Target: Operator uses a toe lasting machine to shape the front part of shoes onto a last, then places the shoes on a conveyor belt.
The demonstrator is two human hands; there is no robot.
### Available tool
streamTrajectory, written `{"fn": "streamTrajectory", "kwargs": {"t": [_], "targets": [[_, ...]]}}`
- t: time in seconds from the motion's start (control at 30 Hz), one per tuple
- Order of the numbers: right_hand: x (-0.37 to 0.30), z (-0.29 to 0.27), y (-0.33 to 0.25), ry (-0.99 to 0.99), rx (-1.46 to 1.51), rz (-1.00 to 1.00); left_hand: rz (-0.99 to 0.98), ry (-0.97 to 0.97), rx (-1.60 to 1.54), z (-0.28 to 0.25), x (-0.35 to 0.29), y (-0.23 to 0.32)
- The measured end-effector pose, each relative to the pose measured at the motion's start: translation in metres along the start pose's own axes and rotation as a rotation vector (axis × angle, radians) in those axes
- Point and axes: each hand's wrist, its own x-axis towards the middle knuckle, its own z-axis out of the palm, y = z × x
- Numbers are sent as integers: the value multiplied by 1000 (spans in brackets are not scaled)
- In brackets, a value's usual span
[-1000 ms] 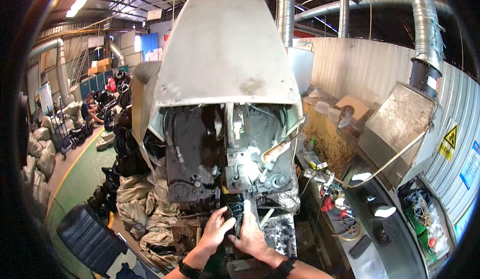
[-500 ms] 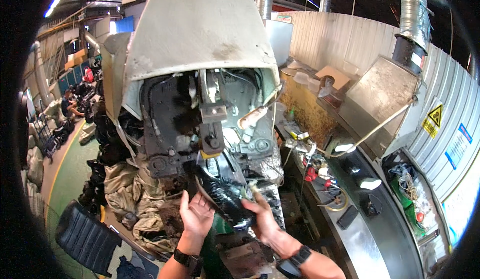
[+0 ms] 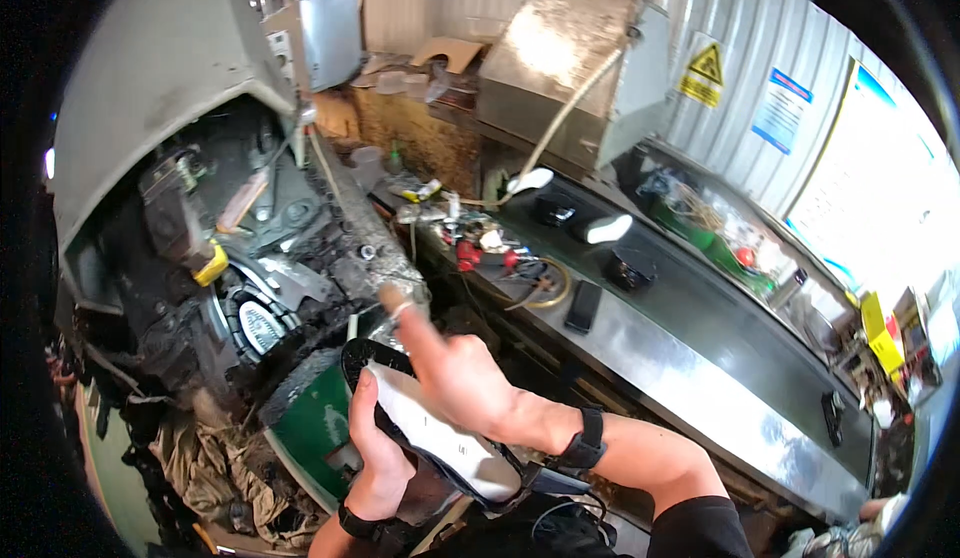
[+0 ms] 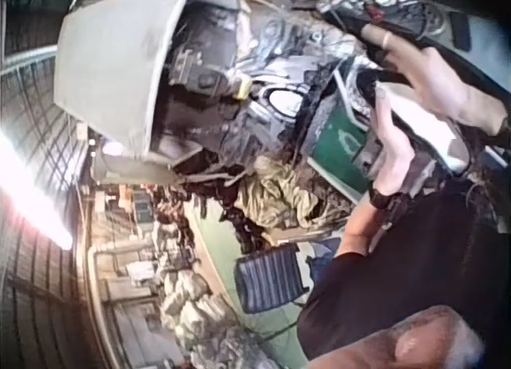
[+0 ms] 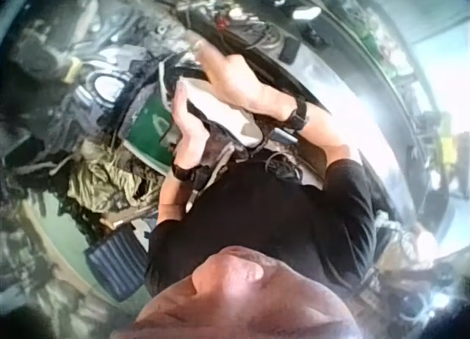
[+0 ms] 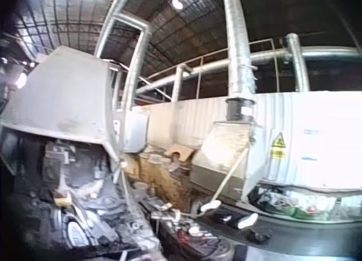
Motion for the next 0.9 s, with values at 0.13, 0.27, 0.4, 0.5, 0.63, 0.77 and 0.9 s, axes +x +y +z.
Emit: {"fn": "streamTrajectory", "kwargs": {"t": [0.13, 0.27, 0.4, 0.5, 0.63, 0.77, 0.9], "targets": [[-14, 2, 54, 246, -179, -231, -102, -23, -31, 24, 4, -30], [-29, -6, 77, 225, 571, 164, 8, 65, 102, 43, 22, -64], [-63, -26, 93, 378, 586, 103, 318, -43, 514, 71, 46, -106], [-88, -57, 135, 448, 571, 206, 333, -179, 585, 109, 60, -155], [-134, -89, 242, 728, 786, 273, 295, -503, 828, 178, 53, -226], [-250, -129, 360, 1109, 831, 761, 112, -823, 983, 198, 55, -303], [-388, -181, 439, 1579, 349, 822, 9, -822, 1036, 163, 86, -345]]}}
